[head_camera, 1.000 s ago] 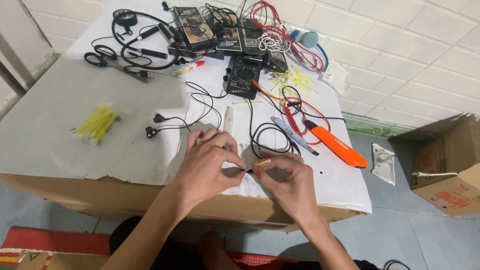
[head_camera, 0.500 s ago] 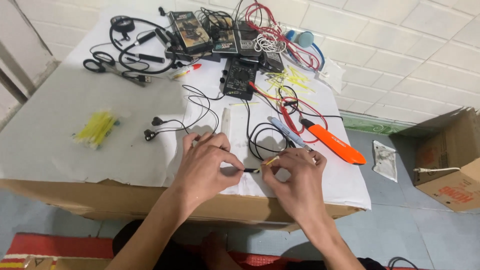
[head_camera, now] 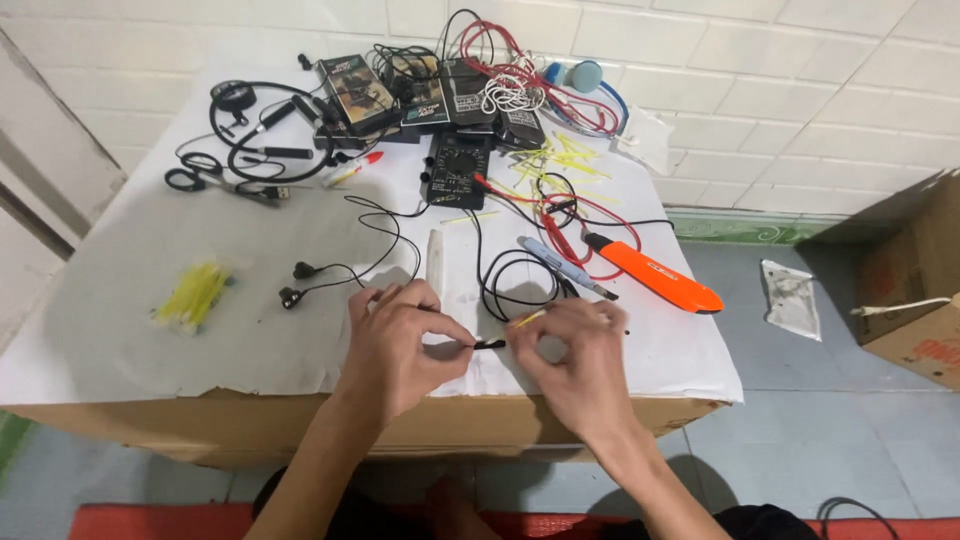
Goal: Organizing and connecting various electronic components, wires, and testing tools on a workspace.
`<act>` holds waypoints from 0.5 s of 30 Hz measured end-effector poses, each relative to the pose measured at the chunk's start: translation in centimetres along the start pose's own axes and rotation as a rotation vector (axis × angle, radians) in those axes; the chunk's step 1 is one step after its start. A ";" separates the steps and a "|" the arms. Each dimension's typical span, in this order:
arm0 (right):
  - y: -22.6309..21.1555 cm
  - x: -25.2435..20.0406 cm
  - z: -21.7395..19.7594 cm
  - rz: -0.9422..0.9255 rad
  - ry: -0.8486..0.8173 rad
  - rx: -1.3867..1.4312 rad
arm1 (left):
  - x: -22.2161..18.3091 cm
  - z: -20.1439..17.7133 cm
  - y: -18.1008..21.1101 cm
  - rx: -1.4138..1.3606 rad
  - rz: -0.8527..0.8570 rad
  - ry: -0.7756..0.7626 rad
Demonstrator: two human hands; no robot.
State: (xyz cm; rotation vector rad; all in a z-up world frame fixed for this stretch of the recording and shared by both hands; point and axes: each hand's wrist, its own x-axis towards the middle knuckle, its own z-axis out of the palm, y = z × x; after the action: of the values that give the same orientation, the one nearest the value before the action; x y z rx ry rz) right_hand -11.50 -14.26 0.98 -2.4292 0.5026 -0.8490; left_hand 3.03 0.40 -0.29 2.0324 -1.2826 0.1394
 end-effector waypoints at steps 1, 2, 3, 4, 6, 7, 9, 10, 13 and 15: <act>0.5 -0.6 0.1 0.002 0.004 0.008 | -0.4 0.2 0.1 0.008 0.002 -0.004; 0.9 -0.8 0.3 0.023 -0.006 -0.052 | -0.4 0.1 0.1 -0.021 -0.015 -0.024; 1.2 -0.9 0.4 0.046 -0.015 -0.111 | -0.4 0.0 0.1 -0.050 -0.032 -0.044; 1.5 -0.8 0.5 0.027 0.005 -0.108 | -0.3 0.2 -0.2 -0.038 -0.016 -0.025; 2.3 -1.0 0.6 0.093 0.078 -0.063 | -0.4 1.0 -0.6 -0.104 -0.145 -0.079; 1.8 -0.5 0.6 0.081 0.087 -0.063 | -0.2 0.8 -0.5 -0.100 -0.137 -0.067; 0.9 -0.5 0.9 0.033 -0.037 -0.062 | -0.5 0.9 -0.3 -0.085 -0.149 -0.069; 1.0 -0.5 0.5 0.035 -0.037 -0.062 | -0.4 0.7 -0.1 -0.085 -0.148 -0.071; 0.9 -0.6 0.2 0.098 0.078 -0.130 | -0.7 0.8 0.2 -0.079 -0.144 -0.051; 0.7 -0.4 0.7 0.059 0.009 0.003 | -0.7 1.1 0.0 -0.032 -0.113 -0.009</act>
State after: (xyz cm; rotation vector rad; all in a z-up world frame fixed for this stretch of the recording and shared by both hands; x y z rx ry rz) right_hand -11.44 -14.43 -0.09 -2.3966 0.5728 -0.8357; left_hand 2.38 0.22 -1.38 2.0742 -1.1652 0.0569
